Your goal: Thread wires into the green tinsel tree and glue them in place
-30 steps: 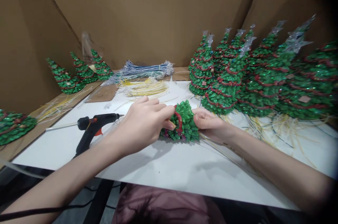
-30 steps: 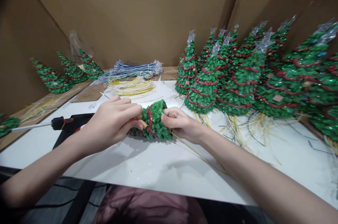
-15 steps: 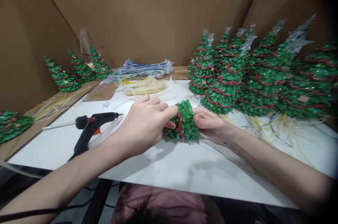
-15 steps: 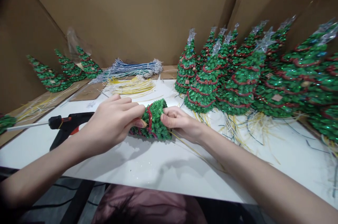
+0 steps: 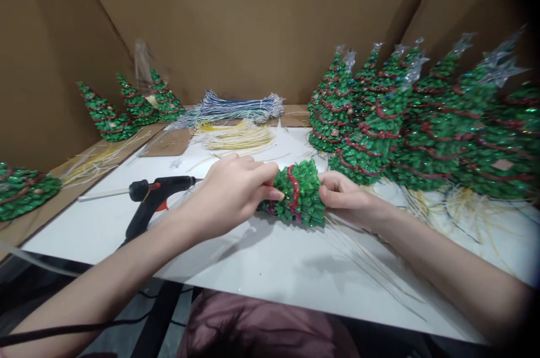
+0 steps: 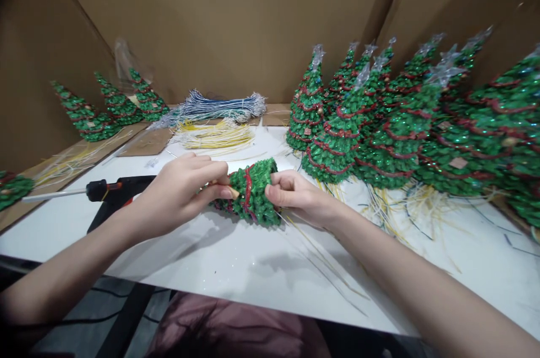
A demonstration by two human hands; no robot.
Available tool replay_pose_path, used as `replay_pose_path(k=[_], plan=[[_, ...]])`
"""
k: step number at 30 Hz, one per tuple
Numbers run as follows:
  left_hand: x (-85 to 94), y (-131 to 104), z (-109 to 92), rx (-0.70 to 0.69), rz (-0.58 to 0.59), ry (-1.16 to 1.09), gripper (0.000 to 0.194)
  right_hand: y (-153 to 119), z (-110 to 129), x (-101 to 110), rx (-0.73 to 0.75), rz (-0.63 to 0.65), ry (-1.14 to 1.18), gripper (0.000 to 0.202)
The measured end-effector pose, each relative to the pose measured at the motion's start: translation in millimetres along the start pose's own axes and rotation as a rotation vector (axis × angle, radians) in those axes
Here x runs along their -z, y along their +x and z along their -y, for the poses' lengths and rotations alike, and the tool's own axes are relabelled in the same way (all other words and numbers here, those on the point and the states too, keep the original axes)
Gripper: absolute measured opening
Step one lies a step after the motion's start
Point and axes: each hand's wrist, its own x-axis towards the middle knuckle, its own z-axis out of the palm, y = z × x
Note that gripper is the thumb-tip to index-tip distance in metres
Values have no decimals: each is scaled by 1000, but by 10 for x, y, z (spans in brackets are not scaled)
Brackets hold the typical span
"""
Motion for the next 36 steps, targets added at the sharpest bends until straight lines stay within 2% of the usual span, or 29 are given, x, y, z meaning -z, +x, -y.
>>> replay_pose_path(k=[4, 13, 18, 25, 36], plan=[[-21, -13, 19, 4, 9, -31, 23, 3, -12, 12, 14, -48, -15, 44], [-27, 14, -24, -16, -14, -6, 20, 5, -4, -20, 6, 63, 83, 37], [15, 70, -56, -47, 19, 48, 18, 13, -49, -5, 38, 62, 107, 37], [44, 120, -71, -142, 4, 177, 13, 21, -77, 31, 60, 85, 82, 40], [-5, 136, -116, -206, -75, 298, 11, 22, -35, -14, 42, 55, 65, 44]])
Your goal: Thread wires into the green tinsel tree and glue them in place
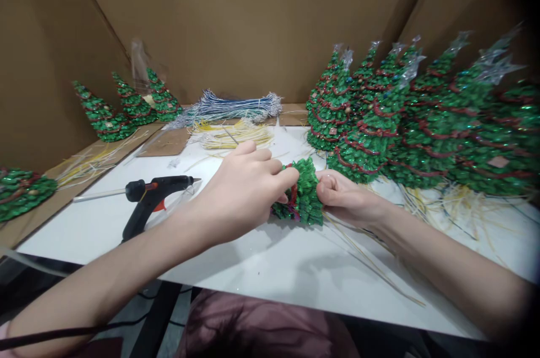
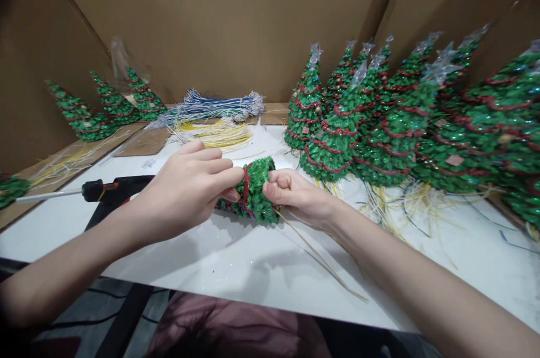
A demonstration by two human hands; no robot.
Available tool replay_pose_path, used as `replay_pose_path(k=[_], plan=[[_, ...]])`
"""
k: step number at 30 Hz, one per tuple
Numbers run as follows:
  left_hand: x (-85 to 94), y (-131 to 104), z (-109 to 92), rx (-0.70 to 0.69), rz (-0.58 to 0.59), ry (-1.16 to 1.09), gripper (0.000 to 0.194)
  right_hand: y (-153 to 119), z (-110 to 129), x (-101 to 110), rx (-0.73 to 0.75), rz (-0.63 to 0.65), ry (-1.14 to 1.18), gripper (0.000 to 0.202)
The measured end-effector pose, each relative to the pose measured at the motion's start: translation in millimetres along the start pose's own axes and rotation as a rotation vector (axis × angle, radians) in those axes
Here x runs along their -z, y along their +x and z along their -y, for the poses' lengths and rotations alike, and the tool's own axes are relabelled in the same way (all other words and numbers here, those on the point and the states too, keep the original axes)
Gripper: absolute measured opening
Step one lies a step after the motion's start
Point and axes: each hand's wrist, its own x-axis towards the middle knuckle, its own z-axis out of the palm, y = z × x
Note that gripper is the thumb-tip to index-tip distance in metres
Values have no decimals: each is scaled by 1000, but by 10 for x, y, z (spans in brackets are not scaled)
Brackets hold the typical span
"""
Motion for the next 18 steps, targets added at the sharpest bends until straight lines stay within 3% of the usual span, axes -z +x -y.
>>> replay_pose_path(k=[10, 18], plan=[[-11, -118, 118, 144, 98, -319, 20, 7, -8, 40, -35, 5, 1, 43], [-2, -203, 174, 229, 69, -457, 20, -1, 5, 31, -42, 32, 6, 41]])
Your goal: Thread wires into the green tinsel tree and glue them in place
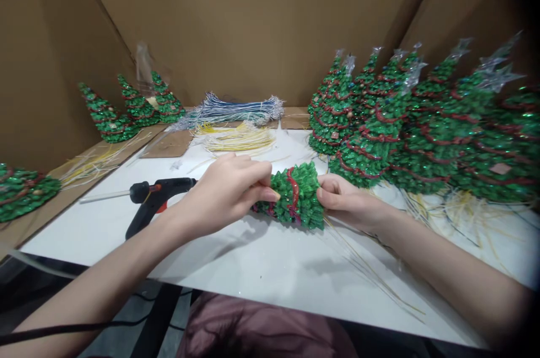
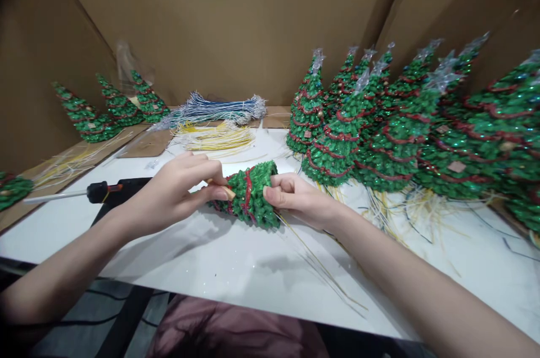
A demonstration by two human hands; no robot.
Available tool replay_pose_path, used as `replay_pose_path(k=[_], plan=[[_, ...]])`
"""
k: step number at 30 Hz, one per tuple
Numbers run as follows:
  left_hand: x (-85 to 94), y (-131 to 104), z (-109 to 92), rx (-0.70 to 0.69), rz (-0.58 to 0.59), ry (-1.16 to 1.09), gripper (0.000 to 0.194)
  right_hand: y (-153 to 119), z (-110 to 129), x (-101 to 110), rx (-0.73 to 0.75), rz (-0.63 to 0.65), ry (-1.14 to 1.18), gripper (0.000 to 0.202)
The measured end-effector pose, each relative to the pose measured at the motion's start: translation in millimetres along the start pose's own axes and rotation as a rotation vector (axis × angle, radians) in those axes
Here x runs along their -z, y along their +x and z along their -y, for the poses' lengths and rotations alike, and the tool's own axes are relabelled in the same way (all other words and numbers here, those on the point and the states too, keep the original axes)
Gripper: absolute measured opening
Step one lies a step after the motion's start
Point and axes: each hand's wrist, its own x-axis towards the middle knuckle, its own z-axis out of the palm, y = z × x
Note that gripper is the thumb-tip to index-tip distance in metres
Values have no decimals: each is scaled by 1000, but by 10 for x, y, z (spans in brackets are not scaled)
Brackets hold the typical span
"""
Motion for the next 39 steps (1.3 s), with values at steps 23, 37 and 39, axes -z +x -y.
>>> replay_pose_path(k=[23, 37, 39], plan=[[6, -72, 37, -5, 27, -194, 20, -13, 2, 20, -26, -16, -55, 41], [-69, 112, -104, 111, -214, -1309, 45, -25, -1, 31, -17, -42, -102, 41], [-116, 142, -94, 126, -190, -1334, 45, -21, 3, 29, -15, -39, -101, 42]])
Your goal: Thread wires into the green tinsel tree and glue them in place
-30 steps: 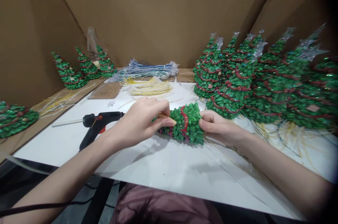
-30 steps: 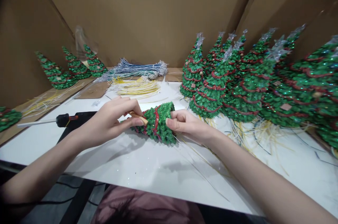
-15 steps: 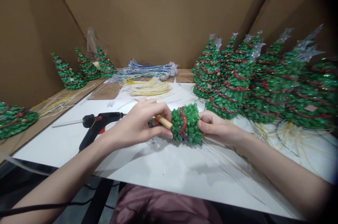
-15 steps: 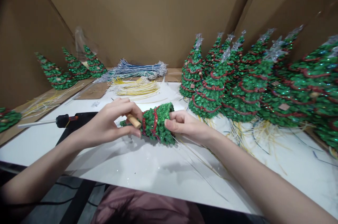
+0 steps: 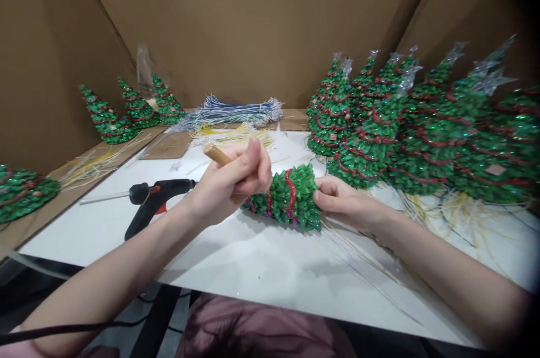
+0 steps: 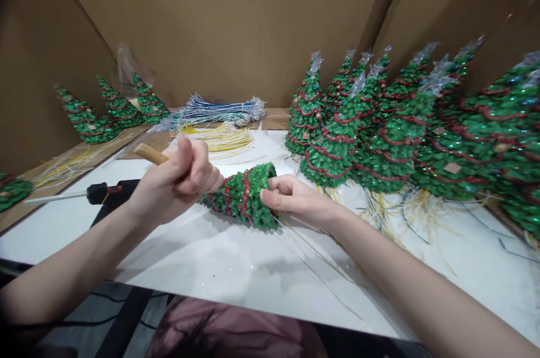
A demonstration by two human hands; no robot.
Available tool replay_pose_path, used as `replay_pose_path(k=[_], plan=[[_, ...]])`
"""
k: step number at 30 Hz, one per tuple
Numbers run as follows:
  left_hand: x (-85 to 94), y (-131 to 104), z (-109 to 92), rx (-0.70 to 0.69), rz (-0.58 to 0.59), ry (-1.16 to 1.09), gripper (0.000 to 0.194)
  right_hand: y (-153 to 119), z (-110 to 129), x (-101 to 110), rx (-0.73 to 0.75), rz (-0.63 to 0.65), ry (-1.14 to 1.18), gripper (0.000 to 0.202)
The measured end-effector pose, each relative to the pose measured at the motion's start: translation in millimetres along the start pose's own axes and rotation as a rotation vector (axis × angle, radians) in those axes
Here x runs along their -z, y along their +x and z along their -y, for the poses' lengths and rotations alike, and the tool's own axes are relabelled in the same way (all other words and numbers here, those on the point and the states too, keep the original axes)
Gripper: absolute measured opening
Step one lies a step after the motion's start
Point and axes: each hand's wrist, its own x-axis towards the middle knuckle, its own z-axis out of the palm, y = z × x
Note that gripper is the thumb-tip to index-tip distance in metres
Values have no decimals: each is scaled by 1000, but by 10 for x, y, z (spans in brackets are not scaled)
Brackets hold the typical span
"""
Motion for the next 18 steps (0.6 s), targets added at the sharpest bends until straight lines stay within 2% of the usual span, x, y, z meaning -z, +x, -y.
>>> replay_pose_path(k=[9, 18], plan=[[-7, 25, 23, 38, -36, -9, 47, -4, -9, -4, 7, -35, -15, 44], [-54, 7, 31, 117, 43, -69, 49, -2, 3, -4, -3, -11, -16, 42]])
